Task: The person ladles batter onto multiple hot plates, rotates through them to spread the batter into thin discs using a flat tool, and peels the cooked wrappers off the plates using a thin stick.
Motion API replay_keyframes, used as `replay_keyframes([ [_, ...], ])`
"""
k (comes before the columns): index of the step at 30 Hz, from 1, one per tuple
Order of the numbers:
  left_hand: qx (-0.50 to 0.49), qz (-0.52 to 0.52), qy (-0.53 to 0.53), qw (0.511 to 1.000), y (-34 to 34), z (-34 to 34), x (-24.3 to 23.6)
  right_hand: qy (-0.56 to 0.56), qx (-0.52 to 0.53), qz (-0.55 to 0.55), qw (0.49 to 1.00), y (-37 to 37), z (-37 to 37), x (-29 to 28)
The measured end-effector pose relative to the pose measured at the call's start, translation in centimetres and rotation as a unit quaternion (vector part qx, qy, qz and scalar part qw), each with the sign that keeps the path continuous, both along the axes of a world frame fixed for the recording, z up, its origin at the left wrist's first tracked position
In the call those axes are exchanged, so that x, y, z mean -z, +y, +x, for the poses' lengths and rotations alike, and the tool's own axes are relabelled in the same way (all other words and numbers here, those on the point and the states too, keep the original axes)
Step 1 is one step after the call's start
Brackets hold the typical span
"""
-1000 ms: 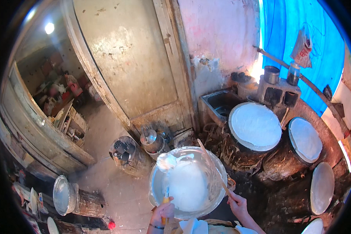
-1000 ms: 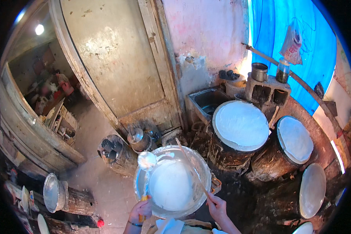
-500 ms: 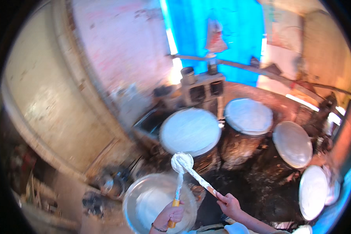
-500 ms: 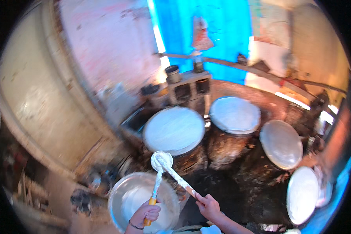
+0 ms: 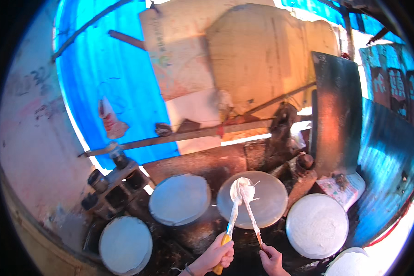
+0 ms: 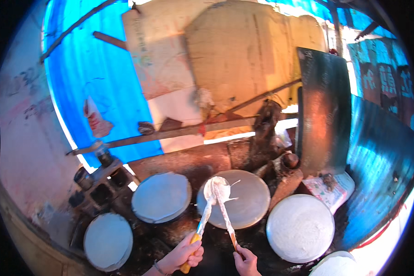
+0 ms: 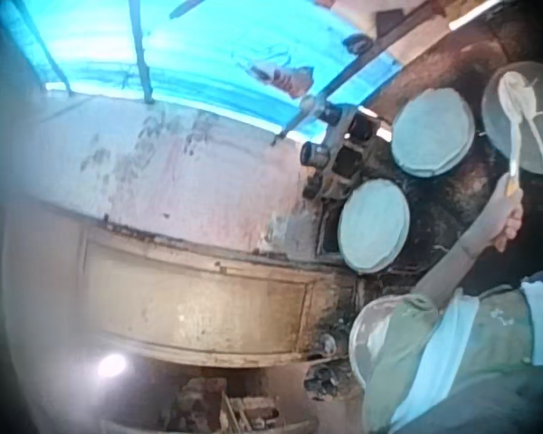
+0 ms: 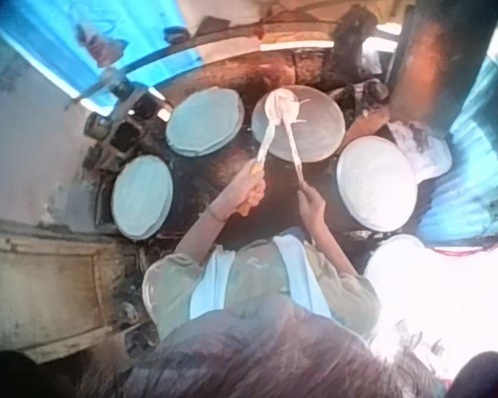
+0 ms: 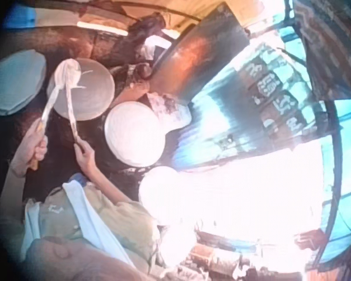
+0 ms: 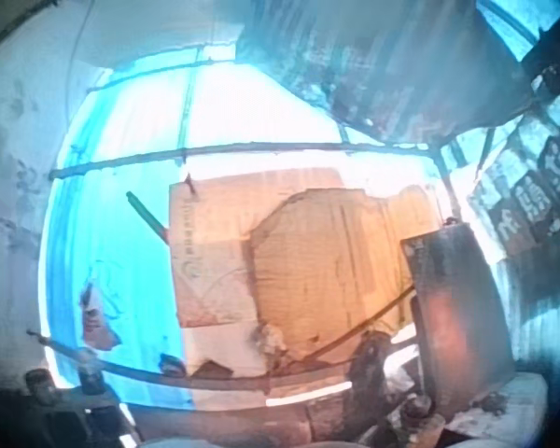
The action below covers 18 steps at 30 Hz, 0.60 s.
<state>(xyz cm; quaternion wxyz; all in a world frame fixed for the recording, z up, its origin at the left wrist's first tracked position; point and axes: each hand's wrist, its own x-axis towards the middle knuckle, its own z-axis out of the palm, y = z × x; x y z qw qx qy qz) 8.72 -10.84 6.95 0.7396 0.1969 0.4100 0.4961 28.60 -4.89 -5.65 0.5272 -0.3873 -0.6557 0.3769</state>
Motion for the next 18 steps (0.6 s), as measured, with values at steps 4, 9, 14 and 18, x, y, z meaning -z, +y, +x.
replay_keyframes([
  [4,0.017,0.009,0.02,1.0,10.1,2.6,5.7,0.05,0.055,-0.203,0.976,4.8,1.6,3.5],
  [9,0.014,0.014,0.182,0.983,19.5,4.8,13.3,0.022,0.145,-0.274,0.95,9.5,2.2,9.3],
  [14,0.054,0.103,0.519,0.847,24.8,1.2,17.9,0.076,0.17,-0.281,0.941,11.9,0.8,13.0],
  [18,0.089,0.171,0.66,0.726,26.8,0.2,16.4,0.136,0.175,-0.301,0.928,13.1,-0.7,13.3],
])
